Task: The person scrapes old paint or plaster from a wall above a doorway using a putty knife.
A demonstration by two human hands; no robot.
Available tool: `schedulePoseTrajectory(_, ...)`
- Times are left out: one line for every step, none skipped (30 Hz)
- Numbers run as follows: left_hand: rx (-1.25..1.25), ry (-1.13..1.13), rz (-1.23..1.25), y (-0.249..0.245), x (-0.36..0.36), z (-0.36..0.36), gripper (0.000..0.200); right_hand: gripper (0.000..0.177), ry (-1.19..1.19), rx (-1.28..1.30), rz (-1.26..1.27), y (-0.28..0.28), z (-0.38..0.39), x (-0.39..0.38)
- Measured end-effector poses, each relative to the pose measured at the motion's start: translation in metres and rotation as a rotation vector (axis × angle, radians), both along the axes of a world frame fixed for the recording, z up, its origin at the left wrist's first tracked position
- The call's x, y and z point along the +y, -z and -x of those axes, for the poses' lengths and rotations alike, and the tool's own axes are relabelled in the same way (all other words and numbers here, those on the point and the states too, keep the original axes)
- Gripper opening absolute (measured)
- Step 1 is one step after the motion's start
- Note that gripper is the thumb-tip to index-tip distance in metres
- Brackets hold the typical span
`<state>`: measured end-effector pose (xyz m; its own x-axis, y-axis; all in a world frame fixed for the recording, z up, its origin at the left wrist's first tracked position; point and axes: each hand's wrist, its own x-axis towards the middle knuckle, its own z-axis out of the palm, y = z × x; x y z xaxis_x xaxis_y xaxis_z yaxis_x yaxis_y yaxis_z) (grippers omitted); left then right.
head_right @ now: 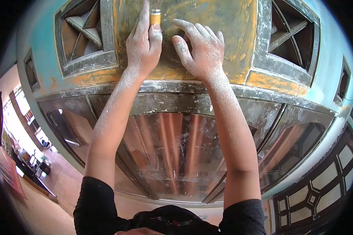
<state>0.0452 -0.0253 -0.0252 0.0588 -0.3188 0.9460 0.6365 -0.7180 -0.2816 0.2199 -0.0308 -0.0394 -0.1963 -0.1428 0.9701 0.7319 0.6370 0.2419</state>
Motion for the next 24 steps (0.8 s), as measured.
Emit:
schedulePoseTrajectory(-0.024, -0.161, 0.019, 0.005, 0.000, 0.007, 0.065, 0.037, -0.001, 0.003, -0.001, 0.000, 0.000, -0.001)
schedulePoseTrajectory(-0.023, -0.164, 0.020, 0.006, -0.001, 0.016, 0.065, 0.035, -0.015, 0.005, 0.012, 0.000, 0.000, -0.002)
schedulePoseTrajectory(-0.060, -0.237, 0.077, 0.005, -0.005, 0.023, 0.065, 0.033, -0.030, 0.005, 0.024, 0.001, 0.001, -0.003)
schedulePoseTrajectory(-0.100, -0.312, 0.134, 0.003, -0.009, 0.032, 0.065, 0.033, -0.036, 0.003, 0.023, 0.001, 0.002, -0.002)
schedulePoseTrajectory(-0.116, -0.293, 0.117, -0.004, -0.010, 0.042, 0.065, 0.032, -0.030, 0.015, 0.012, 0.001, 0.002, -0.002)
schedulePoseTrajectory(-0.121, -0.324, 0.111, -0.011, -0.012, 0.052, 0.060, 0.030, -0.023, 0.030, 0.005, 0.001, 0.003, -0.001)
schedulePoseTrajectory(-0.134, -0.351, 0.171, -0.019, -0.014, 0.060, 0.055, 0.027, -0.017, 0.039, -0.002, 0.001, 0.003, 0.000)
schedulePoseTrajectory(-0.147, -0.379, 0.230, -0.025, -0.015, 0.066, 0.051, 0.027, -0.023, 0.041, -0.004, 0.002, 0.004, 0.000)
schedulePoseTrajectory(-0.148, -0.384, 0.229, -0.031, -0.021, 0.068, 0.051, 0.026, -0.011, 0.042, 0.012, 0.002, 0.004, -0.001)
schedulePoseTrajectory(-0.095, -0.415, 0.309, -0.038, -0.027, 0.070, 0.051, 0.025, 0.001, 0.042, 0.025, 0.002, 0.005, -0.002)
schedulePoseTrajectory(-0.040, -0.446, 0.386, -0.047, -0.033, 0.071, 0.054, 0.024, 0.004, 0.041, 0.008, 0.002, 0.005, -0.001)
schedulePoseTrajectory(-0.043, -0.448, 0.376, -0.058, -0.041, 0.070, 0.054, 0.024, 0.002, 0.041, -0.002, 0.002, 0.005, -0.001)
schedulePoseTrajectory(-0.054, -0.543, 0.461, -0.071, -0.048, 0.066, 0.053, 0.025, 0.022, 0.039, 0.010, 0.002, 0.006, -0.002)
schedulePoseTrajectory(-0.067, -0.636, 0.548, -0.082, -0.053, 0.065, 0.053, 0.025, 0.045, 0.036, 0.024, 0.002, 0.006, -0.002)
schedulePoseTrajectory(-0.052, -0.638, 0.430, -0.094, -0.051, 0.067, 0.054, 0.025, 0.053, 0.037, 0.034, 0.002, 0.006, -0.002)
schedulePoseTrajectory(-0.059, -0.639, 0.430, -0.102, -0.056, 0.065, 0.054, 0.025, 0.050, 0.032, 0.032, 0.002, 0.005, -0.001)
schedulePoseTrajectory(-0.031, -0.703, 0.474, -0.111, -0.061, 0.063, 0.051, 0.025, 0.045, 0.034, 0.033, 0.003, 0.005, -0.001)
schedulePoseTrajectory(0.002, -0.768, 0.516, -0.116, -0.067, 0.058, 0.049, 0.025, 0.038, 0.041, 0.035, 0.004, 0.005, -0.001)
schedulePoseTrajectory(-0.015, -0.771, 0.513, -0.111, -0.073, 0.052, 0.043, 0.025, 0.031, 0.043, 0.037, 0.005, 0.005, -0.001)
schedulePoseTrajectory(-0.014, -0.778, 0.513, -0.103, -0.079, 0.049, 0.043, 0.025, 0.038, 0.036, 0.035, 0.006, 0.005, -0.002)
schedulePoseTrajectory(0.015, -0.814, 0.565, -0.097, -0.084, 0.047, 0.040, 0.024, 0.046, 0.033, 0.029, 0.005, 0.004, -0.002)
schedulePoseTrajectory(0.045, -0.846, 0.616, -0.095, -0.085, 0.044, 0.038, 0.024, 0.045, 0.040, 0.023, 0.005, 0.004, -0.003)
schedulePoseTrajectory(-0.010, -1.012, 0.664, -0.096, -0.077, 0.040, 0.047, 0.024, 0.042, 0.036, 0.033, 0.005, 0.003, -0.003)
schedulePoseTrajectory(-0.012, -1.010, 0.658, -0.100, -0.077, 0.044, 0.047, 0.023, 0.039, 0.027, 0.042, 0.005, 0.003, -0.003)
